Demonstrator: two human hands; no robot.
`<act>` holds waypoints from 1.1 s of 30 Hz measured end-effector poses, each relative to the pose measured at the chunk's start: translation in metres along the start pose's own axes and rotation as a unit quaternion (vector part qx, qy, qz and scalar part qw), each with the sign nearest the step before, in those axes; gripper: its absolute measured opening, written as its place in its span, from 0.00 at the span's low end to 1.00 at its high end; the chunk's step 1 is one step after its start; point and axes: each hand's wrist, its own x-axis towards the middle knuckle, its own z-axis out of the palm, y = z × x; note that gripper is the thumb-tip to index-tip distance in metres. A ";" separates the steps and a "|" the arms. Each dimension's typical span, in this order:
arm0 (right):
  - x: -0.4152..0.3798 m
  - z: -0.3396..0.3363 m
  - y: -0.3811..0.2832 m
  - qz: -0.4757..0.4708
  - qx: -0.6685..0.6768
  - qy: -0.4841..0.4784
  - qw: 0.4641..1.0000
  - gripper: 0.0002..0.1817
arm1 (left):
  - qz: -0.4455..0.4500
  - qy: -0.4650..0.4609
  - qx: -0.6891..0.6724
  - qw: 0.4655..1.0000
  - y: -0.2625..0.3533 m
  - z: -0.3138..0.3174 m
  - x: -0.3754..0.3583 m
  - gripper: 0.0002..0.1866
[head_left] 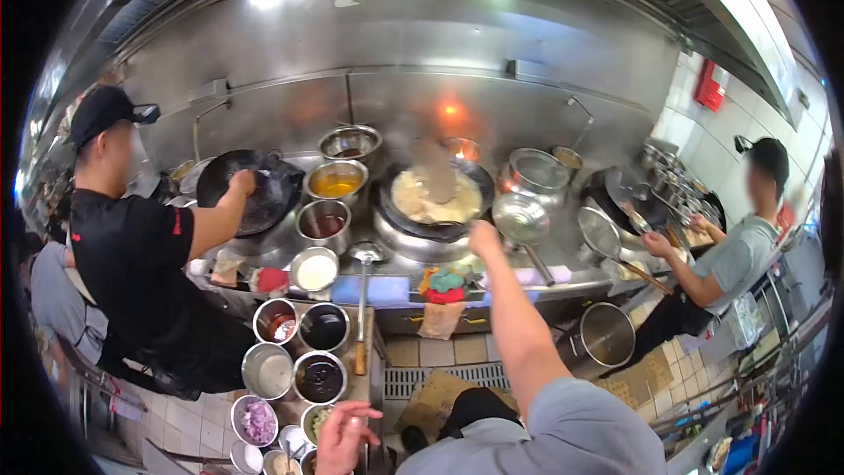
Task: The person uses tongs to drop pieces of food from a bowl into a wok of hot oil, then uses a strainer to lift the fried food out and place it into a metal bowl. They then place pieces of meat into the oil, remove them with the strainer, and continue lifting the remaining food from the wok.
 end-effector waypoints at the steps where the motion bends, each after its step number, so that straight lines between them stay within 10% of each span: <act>1: 0.005 0.007 -0.002 0.066 0.061 -0.053 0.995 0.13 | -0.015 0.014 -0.032 0.999 -0.003 0.005 -0.001 0.18; 11: -0.116 -0.089 0.181 0.063 0.260 0.060 0.962 0.24 | -0.078 0.023 0.030 0.996 -0.033 0.098 0.010 0.13; 18: -0.153 -0.037 0.289 0.147 0.000 -0.020 0.989 0.30 | -0.093 -0.051 0.344 0.933 -0.075 0.237 0.066 0.19; 20: -0.157 -0.018 0.309 0.072 0.030 -0.043 0.996 0.29 | 0.040 -0.085 0.282 0.955 -0.090 0.274 0.083 0.20; 27: -0.199 0.001 0.368 0.029 0.161 -0.048 0.985 0.15 | 0.355 -0.256 0.329 0.837 0.171 0.379 0.107 0.18; 33: -0.259 0.016 0.387 0.107 0.239 -0.153 0.953 0.09 | 0.407 -0.341 0.523 0.667 0.215 0.401 0.055 0.17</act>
